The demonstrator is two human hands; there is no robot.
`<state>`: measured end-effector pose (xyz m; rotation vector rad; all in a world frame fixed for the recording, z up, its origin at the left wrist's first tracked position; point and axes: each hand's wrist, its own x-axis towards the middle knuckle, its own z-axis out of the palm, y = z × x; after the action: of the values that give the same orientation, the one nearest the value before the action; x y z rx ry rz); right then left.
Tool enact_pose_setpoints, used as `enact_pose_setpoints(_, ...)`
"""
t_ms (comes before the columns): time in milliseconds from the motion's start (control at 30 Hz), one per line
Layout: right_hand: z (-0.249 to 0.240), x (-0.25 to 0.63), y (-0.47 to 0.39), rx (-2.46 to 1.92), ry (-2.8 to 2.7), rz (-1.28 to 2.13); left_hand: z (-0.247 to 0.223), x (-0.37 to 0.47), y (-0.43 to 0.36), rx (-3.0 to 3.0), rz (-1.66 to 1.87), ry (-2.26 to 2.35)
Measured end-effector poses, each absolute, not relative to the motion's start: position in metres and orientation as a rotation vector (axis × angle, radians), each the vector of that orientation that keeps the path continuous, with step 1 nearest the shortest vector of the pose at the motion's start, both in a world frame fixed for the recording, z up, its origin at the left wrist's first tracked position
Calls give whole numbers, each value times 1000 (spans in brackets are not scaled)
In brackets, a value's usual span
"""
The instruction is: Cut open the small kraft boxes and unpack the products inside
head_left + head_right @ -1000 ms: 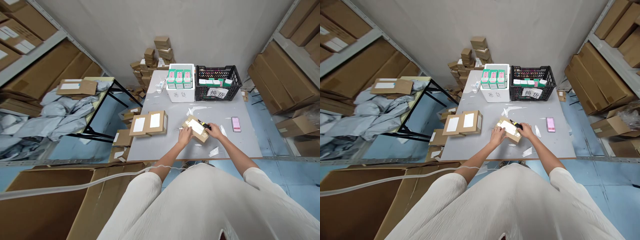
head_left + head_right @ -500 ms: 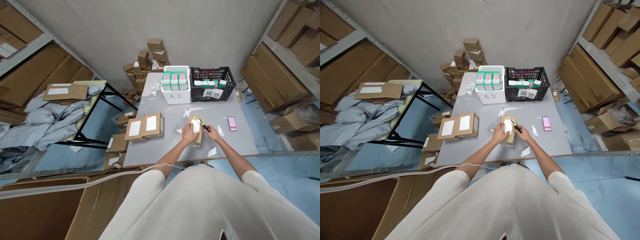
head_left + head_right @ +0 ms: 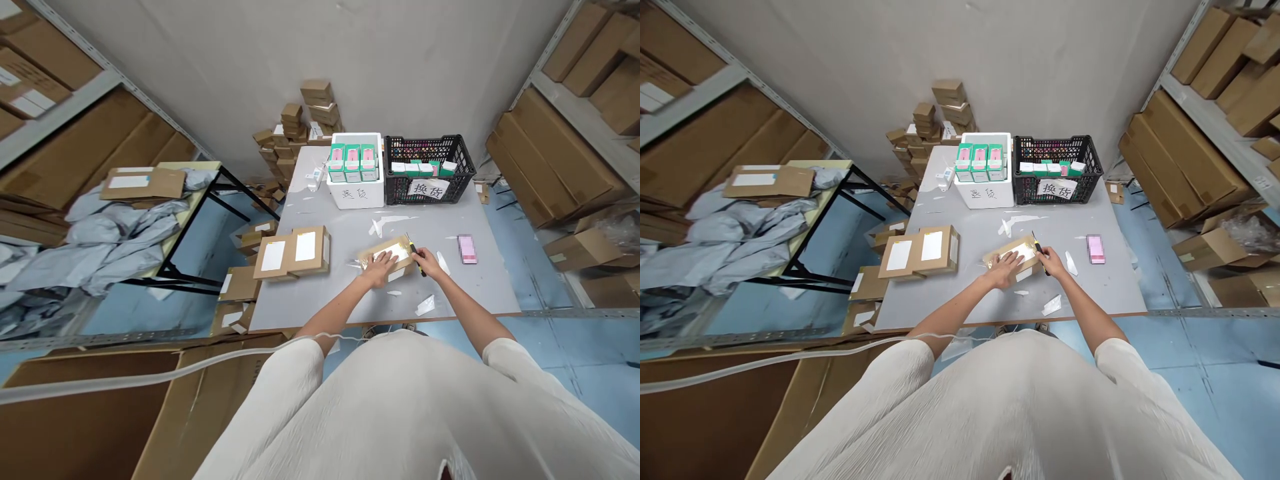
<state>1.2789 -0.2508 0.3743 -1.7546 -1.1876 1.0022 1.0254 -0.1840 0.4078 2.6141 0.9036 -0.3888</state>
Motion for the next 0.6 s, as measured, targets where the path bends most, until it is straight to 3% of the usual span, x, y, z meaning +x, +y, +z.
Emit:
enact_pose_setpoints(367, 394, 1273, -270, -1590, -903, 1410, 427, 1024, -201, 2750, -190, 971)
enact_pose_setpoints(600, 402, 1313, -283, -1772, -1116, 1299, 427, 1040, -202, 2709, -168, 1024)
